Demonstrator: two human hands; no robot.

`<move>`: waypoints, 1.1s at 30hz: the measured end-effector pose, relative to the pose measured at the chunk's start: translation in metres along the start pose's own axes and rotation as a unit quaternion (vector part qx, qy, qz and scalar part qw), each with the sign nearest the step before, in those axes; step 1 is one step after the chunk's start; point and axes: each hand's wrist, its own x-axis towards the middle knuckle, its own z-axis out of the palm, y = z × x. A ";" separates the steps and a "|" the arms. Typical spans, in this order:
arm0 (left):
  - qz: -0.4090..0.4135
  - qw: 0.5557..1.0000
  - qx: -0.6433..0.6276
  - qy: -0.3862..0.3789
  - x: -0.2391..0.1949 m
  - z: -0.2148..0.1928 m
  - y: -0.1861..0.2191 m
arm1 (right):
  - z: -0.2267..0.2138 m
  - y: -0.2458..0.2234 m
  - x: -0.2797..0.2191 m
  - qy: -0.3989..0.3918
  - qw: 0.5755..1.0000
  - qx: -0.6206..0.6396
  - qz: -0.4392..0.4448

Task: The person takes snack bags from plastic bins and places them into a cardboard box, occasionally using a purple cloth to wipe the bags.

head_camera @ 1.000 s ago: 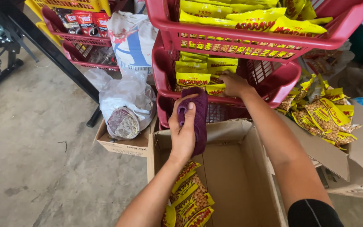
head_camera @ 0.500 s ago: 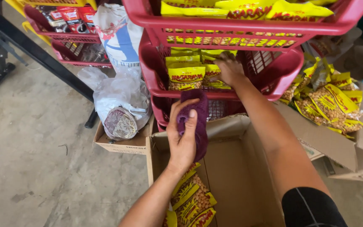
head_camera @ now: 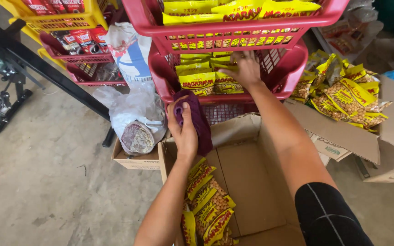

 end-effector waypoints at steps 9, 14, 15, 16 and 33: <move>-0.152 0.988 0.017 -0.013 0.010 0.004 -0.047 | -0.092 -0.074 -0.050 -0.038 0.996 0.003 -0.077; -0.260 0.963 -0.070 0.013 0.023 -0.002 -0.054 | -0.161 -0.164 -0.115 -0.235 0.965 0.112 0.001; -0.320 0.942 -0.099 0.030 0.025 -0.005 -0.048 | -0.168 -0.179 -0.128 -0.344 0.929 0.132 0.033; -0.325 0.941 -0.091 0.031 0.028 -0.009 -0.053 | -0.164 -0.192 -0.139 -0.350 0.926 0.139 0.036; -0.321 0.831 -0.446 0.088 0.040 -0.042 -0.089 | -0.005 -0.146 -0.203 -0.557 0.824 0.073 0.065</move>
